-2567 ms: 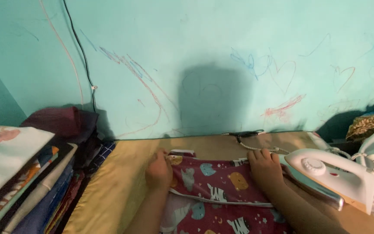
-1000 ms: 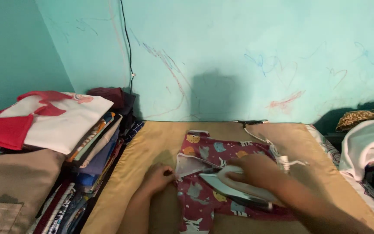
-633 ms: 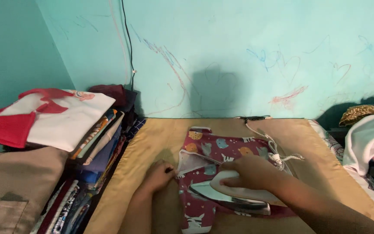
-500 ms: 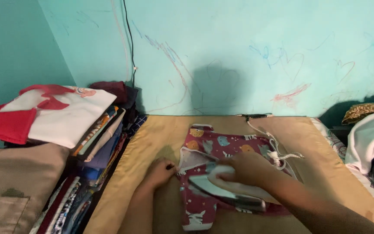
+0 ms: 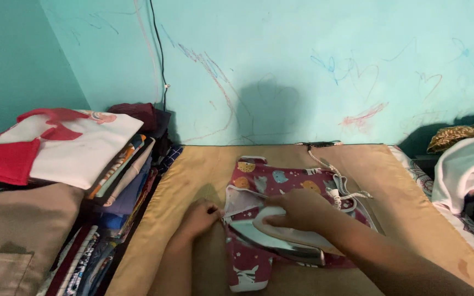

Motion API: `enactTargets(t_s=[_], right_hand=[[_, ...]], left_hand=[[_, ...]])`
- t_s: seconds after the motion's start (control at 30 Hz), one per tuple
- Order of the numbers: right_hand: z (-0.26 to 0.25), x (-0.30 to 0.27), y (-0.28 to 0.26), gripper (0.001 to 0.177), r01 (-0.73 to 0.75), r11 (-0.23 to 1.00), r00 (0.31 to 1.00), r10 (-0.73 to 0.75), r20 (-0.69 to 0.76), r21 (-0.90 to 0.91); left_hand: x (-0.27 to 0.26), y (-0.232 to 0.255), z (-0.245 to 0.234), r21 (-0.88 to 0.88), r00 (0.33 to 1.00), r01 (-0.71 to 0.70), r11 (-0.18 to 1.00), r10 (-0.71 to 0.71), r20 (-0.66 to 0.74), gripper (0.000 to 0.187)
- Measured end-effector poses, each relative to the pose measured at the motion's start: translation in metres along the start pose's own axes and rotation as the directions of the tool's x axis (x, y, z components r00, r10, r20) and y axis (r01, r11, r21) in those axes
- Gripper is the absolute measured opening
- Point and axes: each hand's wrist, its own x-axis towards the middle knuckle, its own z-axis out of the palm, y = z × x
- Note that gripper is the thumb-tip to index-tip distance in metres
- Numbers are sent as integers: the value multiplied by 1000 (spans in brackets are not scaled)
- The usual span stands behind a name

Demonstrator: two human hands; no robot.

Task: Iron and fold various pieces of clothing on a flat surface.

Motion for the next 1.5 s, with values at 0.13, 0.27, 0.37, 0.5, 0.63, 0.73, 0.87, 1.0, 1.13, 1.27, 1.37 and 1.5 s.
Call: enactTargets(t_s=[0.13,0.27,0.37,0.5,0.63,0.73,0.87,1.0,1.13,1.27,1.37,1.5], right_hand=[[0,-4,-5,57,-54,999,998,54,-45,3],[-9,-22,-7,53,60,997,998,-59,-19,38],[-15,-34,-15,54,97,995,991,-99,90,21],[-11,-29,-35,59,36,999,991,-36,128,5],[-12,-24,-52,57,-7,999,992,12,129,-42],[-12,-34,-54,56,45,999,991,-42,127,-26],[-9,-56,-49,49,199,978,969,-206,135,60],[-15,-69,-45,47,158,987,961,-160,227,26],[-20,-57,-24,56,59,997,989,-65,131,53],[-5,-29,-6,49,-66,998,997,65,-44,-15],[1,-17,5,55,-138,989,989,135,-55,-58],[-3,-29,18,61,-206,973,978,208,1,-103]], left_hand=[[4,-12,11,41,1000,-14,999,15,-15,31],[0,-4,4,-49,999,-34,998,31,-44,30],[4,-7,6,-78,1000,-18,997,16,-19,30],[12,-28,15,-115,997,-70,991,74,37,31],[4,-20,12,-111,997,-75,991,74,-13,28],[10,-30,18,-102,997,-69,992,65,-39,30],[8,-19,11,-103,997,-76,992,74,-16,28],[5,-9,2,-39,997,-82,996,82,-14,27],[9,-21,13,-69,990,-140,988,137,-44,28],[9,-24,15,8,989,-141,990,141,-46,29],[13,-36,25,33,990,-125,992,127,-62,29],[1,-6,2,54,999,-54,997,54,4,27]])
